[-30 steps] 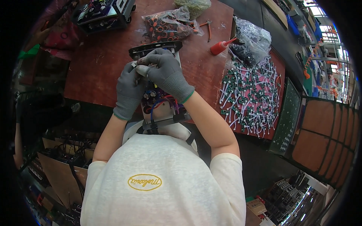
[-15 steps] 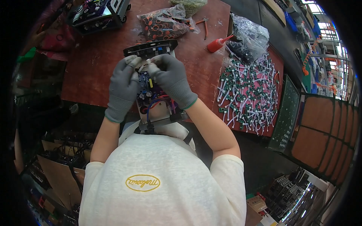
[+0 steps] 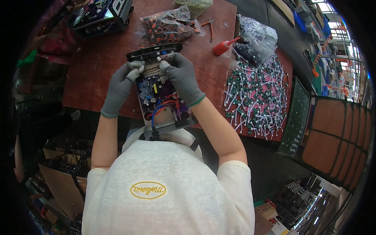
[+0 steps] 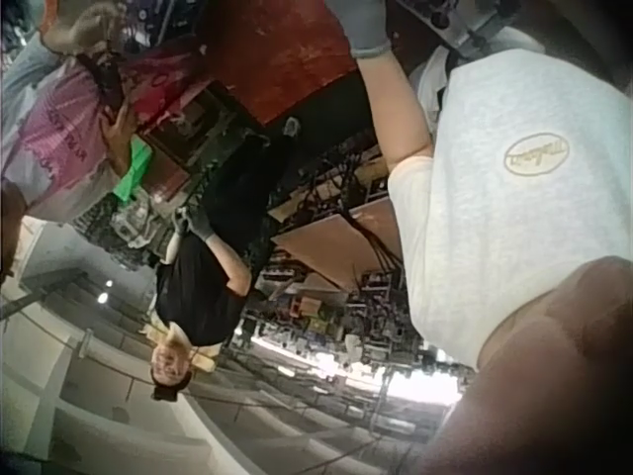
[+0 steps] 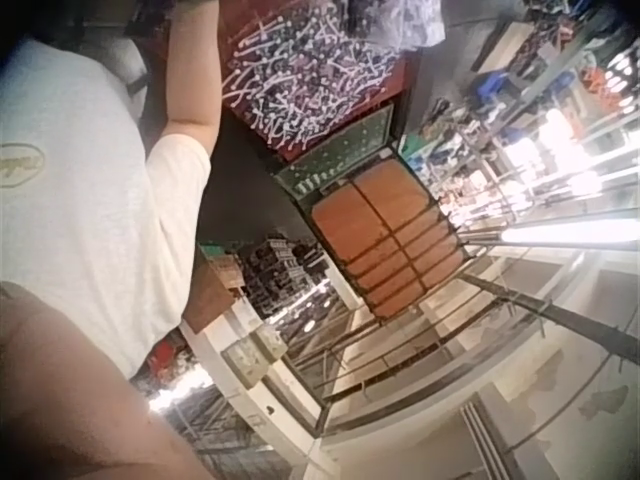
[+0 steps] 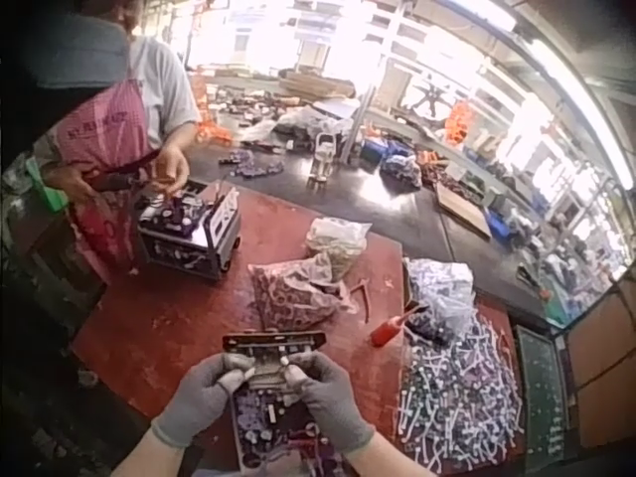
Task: Assembling components on a circuit board and mounting it inside a metal chassis.
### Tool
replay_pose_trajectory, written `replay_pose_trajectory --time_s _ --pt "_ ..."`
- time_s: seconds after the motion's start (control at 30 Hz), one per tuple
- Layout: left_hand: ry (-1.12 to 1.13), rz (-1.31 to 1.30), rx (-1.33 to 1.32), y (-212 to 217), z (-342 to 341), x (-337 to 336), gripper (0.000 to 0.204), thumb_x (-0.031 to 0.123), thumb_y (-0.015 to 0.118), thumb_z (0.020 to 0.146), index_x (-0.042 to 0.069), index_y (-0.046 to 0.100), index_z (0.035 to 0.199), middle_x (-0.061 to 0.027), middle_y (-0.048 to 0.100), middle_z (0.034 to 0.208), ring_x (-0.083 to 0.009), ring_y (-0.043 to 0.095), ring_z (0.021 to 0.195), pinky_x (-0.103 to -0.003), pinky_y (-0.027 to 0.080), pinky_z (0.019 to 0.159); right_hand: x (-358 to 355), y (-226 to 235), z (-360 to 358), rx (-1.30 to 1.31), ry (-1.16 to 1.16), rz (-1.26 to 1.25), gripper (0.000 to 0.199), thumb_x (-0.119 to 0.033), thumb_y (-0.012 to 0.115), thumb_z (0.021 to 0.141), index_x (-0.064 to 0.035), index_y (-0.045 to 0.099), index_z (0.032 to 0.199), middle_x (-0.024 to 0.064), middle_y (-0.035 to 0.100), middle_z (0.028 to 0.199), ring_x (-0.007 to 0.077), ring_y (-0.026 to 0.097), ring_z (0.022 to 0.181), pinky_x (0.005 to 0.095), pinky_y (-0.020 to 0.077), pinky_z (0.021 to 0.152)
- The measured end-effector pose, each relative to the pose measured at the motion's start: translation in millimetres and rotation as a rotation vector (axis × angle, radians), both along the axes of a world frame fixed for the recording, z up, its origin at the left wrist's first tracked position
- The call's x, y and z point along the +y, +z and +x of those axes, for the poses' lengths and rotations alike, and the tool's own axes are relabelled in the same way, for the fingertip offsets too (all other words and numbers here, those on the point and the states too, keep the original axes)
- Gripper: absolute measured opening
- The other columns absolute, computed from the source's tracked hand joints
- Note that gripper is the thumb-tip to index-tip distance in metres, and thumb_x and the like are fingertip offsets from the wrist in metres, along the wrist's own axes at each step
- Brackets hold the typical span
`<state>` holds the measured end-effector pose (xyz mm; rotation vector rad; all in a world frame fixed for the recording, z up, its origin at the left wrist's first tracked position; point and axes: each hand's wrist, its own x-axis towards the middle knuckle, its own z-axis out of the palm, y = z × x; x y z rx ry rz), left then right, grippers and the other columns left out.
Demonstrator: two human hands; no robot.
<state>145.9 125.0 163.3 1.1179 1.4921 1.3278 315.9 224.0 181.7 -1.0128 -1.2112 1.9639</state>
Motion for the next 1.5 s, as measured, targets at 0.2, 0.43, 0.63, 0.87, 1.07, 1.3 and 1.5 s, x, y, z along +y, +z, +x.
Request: replay_pose_trajectory --time_s 0.2,0.43,0.63,0.87,1.07,1.3,1.5 --pt "0.093 0.074 -0.238 6.8 8.8 1.6 0.025 0.009 0.059 0.090 0.003 0.061 0.114 -0.0059 0.063 0.104 -0.0133 0.058 0.098 -0.027 0.046 0.089 -7.1 12.4 -3.6 -0.145 0.078 0.101 0.014 -0.010 0.062 0.088 0.0005 0.061 0.097 0.0036 0.061 0.080 0.0067 0.057 0.065 0.0209 0.0495 0.056" --pt "0.055 0.269 0.285 20.6 7.2 10.8 0.020 0.007 0.069 0.079 0.006 0.071 0.099 -0.0066 0.062 0.088 -0.0175 0.060 0.084 -0.027 0.050 0.074 -14.7 20.5 -5.2 -0.246 0.200 0.258 0.016 -0.012 0.064 0.086 0.0011 0.063 0.096 0.0036 0.064 0.080 0.0087 0.059 0.068 0.0229 0.0478 0.059" --pt "0.019 0.213 0.291 24.8 3.0 12.4 0.018 0.010 0.068 0.081 0.006 0.071 0.097 -0.0069 0.063 0.086 -0.0182 0.061 0.081 -0.028 0.050 0.072 -12.1 12.6 -3.6 -0.414 0.123 1.075 0.016 -0.013 0.065 0.084 -0.0003 0.064 0.094 0.0114 0.065 0.079 0.0119 0.061 0.067 0.0266 0.0488 0.060" --pt "0.265 0.317 0.526 31.4 9.2 20.2 0.019 0.013 0.063 0.084 0.005 0.069 0.100 -0.0109 0.064 0.094 -0.0254 0.060 0.092 -0.033 0.048 0.081 9.0 -0.1 -4.1 -0.275 0.048 0.259 0.014 -0.014 0.065 0.083 0.0004 0.065 0.081 0.0031 0.060 0.064 0.0116 0.059 0.061 0.0248 0.0457 0.055" --pt "0.274 0.309 1.107 27.8 18.4 31.2 0.032 0.019 0.067 0.079 0.005 0.065 0.109 -0.0104 0.061 0.112 -0.0288 0.055 0.107 -0.040 0.043 0.092 12.9 8.7 -9.3 -0.295 0.021 -0.040 0.012 -0.012 0.064 0.082 -0.0010 0.065 0.077 0.0010 0.059 0.064 0.0064 0.054 0.057 0.0208 0.0408 0.050" --pt "0.303 0.216 1.193 25.4 26.8 37.8 0.039 0.025 0.068 0.077 0.009 0.064 0.113 -0.0060 0.062 0.110 -0.0237 0.056 0.105 -0.039 0.042 0.088 7.7 2.3 -14.5 -0.236 -0.076 0.057 0.012 -0.011 0.062 0.083 -0.0008 0.065 0.077 0.0009 0.058 0.064 0.0062 0.053 0.055 0.0198 0.0407 0.049" --pt "0.310 0.218 1.229 24.0 27.1 41.0 0.039 0.028 0.068 0.077 0.010 0.064 0.111 -0.0035 0.063 0.105 -0.0220 0.057 0.100 -0.039 0.040 0.089 15.7 -3.7 -11.2 -0.191 -0.055 -0.108 0.013 -0.012 0.062 0.083 -0.0016 0.066 0.077 0.0014 0.058 0.063 0.0069 0.050 0.048 0.0205 0.0366 0.042"
